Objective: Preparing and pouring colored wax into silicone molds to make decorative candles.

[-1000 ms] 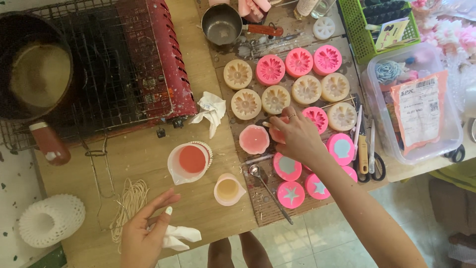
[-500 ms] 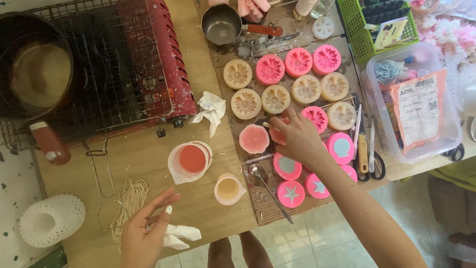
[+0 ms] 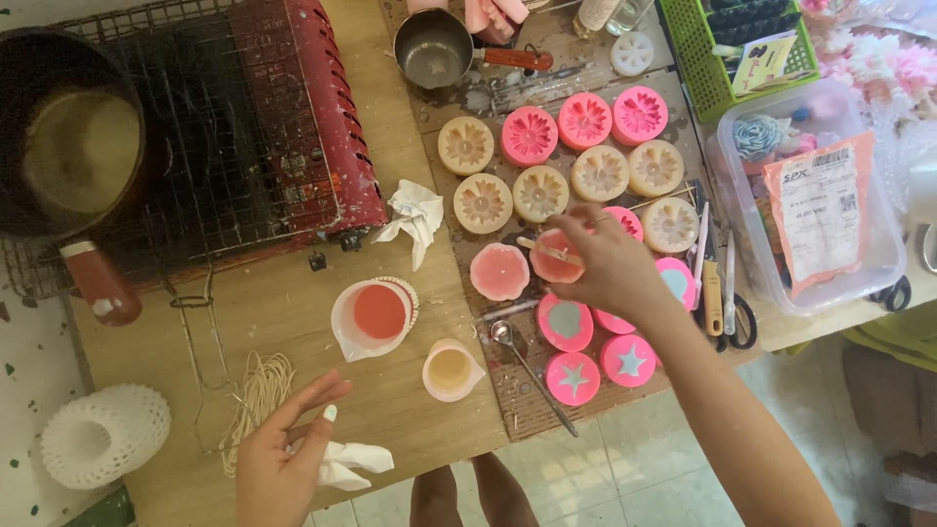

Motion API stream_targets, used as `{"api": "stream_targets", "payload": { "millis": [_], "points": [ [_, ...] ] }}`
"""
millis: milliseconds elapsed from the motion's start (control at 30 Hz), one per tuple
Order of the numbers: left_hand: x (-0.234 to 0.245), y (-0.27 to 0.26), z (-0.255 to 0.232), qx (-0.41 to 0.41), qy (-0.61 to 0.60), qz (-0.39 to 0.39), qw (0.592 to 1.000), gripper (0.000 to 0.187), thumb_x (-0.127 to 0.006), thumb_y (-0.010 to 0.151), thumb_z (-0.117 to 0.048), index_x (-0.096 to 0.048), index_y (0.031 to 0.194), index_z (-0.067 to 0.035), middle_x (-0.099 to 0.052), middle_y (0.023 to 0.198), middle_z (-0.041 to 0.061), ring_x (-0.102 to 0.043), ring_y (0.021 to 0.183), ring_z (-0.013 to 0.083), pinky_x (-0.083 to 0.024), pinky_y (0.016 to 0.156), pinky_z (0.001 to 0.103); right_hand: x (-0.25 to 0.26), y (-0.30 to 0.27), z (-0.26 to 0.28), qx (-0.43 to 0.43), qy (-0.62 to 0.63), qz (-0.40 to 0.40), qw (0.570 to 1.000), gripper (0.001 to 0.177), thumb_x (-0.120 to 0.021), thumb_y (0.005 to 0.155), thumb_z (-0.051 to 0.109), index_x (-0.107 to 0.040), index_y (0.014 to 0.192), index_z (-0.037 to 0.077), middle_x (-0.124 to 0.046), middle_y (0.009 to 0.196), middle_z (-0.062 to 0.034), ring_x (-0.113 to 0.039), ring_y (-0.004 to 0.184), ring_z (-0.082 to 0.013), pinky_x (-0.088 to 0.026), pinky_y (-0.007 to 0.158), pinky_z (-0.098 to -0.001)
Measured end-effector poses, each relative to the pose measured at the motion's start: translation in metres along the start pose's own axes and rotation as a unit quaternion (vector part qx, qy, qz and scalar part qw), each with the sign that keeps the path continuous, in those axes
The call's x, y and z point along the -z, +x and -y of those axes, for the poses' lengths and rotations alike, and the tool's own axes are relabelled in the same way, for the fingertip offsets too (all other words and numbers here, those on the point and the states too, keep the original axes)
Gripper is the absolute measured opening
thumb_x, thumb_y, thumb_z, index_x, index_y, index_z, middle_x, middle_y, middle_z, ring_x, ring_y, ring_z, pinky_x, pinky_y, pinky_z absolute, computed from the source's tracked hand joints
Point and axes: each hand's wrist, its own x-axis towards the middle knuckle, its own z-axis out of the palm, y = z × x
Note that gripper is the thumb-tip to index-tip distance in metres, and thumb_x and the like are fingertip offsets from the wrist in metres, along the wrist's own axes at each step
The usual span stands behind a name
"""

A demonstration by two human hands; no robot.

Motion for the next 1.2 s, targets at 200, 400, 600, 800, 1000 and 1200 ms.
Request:
{"api": "stream_targets", "payload": {
  "millis": [200,400,600,800,1000,1200],
  "points": [
    [0.001,0.000,0.003,0.013,0.016,-0.012,1.000,0.041,-0.062,0.091,-0.006,-0.070,0.131,-0.013,-0.080,0.117,0.002,-0.077,0.085,0.0129,-0.060,0.074,0.028,0.057,-0.034,0.000,-0.018,0.022,-0.096,0.995,0.078,-0.089,0.068,0.029,-0.059,0.137,0.009,-0.055,0.137,-0.0189,-0.058,0.119,-0.0390,-0.052,0.093,-0.0479],
    [-0.007,0.010,0.025,0.018,-0.004,0.013,1.000,0.040,-0.061,0.092,-0.005,-0.069,0.131,-0.012,-0.081,0.110,0.003,-0.074,0.083,0.0122,-0.059,0.071,0.028,0.073,-0.051,0.011,-0.049,0.085,-0.207,0.973,0.049,-0.078,0.083,0.010,-0.065,0.130,0.005,-0.065,0.126,-0.0139,-0.067,0.106,-0.0269,-0.056,0.084,-0.0368],
    [-0.037,0.024,0.035,0.006,0.035,-0.009,0.999,0.038,-0.065,0.089,-0.006,-0.069,0.127,-0.008,-0.080,0.105,0.004,-0.076,0.083,0.0145,-0.060,0.068,0.031,0.026,-0.033,0.057,-0.003,0.241,-0.139,0.961,0.030,-0.071,0.085,-0.003,-0.070,0.114,0.004,-0.072,0.104,-0.0062,-0.070,0.084,-0.0159,-0.055,0.067,-0.0288],
    [-0.063,0.045,0.019,-0.033,0.130,-0.065,0.989,0.058,-0.080,0.078,-0.015,-0.061,0.133,-0.008,-0.078,0.106,0.009,-0.076,0.083,0.0230,-0.058,0.076,0.035,-0.032,0.020,0.101,0.078,0.275,0.011,0.958,0.039,-0.068,0.084,-0.008,-0.069,0.120,0.006,-0.067,0.102,-0.0071,-0.069,0.084,-0.0192,-0.057,0.072,-0.0306],
    [-0.083,0.070,0.023,-0.181,0.040,-0.124,0.975,0.085,-0.093,0.061,-0.014,-0.053,0.136,-0.006,-0.072,0.118,0.013,-0.074,0.098,0.0275,-0.059,0.080,0.037,-0.057,0.072,0.125,0.213,0.312,0.132,0.917,0.056,-0.069,0.075,-0.012,-0.065,0.128,0.006,-0.062,0.117,-0.0101,-0.067,0.095,-0.0237,-0.057,0.079,-0.0336],
    [-0.085,0.082,0.029,-0.212,0.004,-0.122,0.969,0.085,-0.094,0.063,-0.016,-0.054,0.138,-0.009,-0.075,0.118,0.012,-0.076,0.102,0.0254,-0.062,0.081,0.035,-0.078,0.085,0.121,0.264,0.307,0.141,0.903,0.035,-0.076,0.072,-0.007,-0.075,0.104,0.006,-0.069,0.106,-0.0083,-0.071,0.086,-0.0223,-0.058,0.075,-0.0341]
  ]
}}
